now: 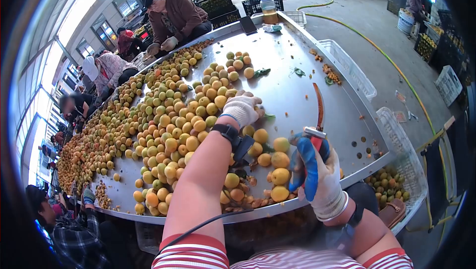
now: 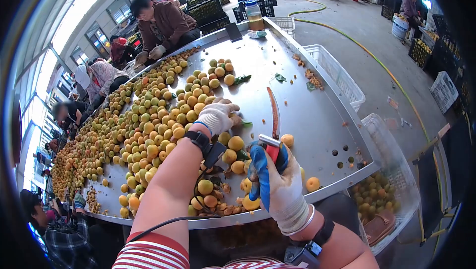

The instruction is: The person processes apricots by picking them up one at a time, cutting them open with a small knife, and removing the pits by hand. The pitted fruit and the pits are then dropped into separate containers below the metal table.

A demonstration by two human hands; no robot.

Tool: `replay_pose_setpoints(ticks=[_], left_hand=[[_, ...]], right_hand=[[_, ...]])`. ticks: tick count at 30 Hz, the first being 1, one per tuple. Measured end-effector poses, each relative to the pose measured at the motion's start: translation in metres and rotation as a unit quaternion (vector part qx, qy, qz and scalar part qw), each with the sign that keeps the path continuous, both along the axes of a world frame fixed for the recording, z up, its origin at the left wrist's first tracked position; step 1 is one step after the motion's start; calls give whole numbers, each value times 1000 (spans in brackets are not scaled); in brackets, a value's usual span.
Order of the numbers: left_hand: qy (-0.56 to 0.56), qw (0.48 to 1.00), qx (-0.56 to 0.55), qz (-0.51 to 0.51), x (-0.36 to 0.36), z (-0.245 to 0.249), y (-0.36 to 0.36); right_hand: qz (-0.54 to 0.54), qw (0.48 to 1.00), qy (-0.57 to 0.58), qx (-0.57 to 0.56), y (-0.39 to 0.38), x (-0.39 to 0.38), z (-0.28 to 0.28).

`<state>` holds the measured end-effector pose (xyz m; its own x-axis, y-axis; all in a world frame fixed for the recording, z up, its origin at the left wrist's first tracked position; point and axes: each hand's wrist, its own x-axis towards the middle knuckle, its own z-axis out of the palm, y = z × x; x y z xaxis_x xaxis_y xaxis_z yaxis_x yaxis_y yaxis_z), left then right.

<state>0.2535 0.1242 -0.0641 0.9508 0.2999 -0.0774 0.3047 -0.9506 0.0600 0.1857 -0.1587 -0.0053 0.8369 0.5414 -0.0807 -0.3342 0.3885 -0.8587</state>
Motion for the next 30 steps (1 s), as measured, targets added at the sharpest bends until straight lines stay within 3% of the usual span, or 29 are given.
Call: replay_pose_setpoints(ticks=[2,7,16,20,24,26,28,30], left_hand=[[83,995,46,24,3,8,-6],[72,991,-6,109,-32,11,2],[107,989,-71,67,-101,23,-37],[61,996,-57,34,-121,22,-50],[73,994,-81,-1,-121,36,-44],[151,980,-126,-41,-108,48,-30],[176,961,-213,8,-88,54,-4],[124,973,-187,60,-61,60,17]], right_hand=[[-2,1000,2,11,1,2,0],[12,997,40,64,-3,-3,-2],[32,998,14,44,1,-10,-6],[47,997,21,53,-1,-10,-7],[47,997,43,40,-3,-12,-1],[53,997,49,30,-5,-11,3],[43,998,53,4,-5,-11,9],[40,998,50,-7,-5,-7,11]])
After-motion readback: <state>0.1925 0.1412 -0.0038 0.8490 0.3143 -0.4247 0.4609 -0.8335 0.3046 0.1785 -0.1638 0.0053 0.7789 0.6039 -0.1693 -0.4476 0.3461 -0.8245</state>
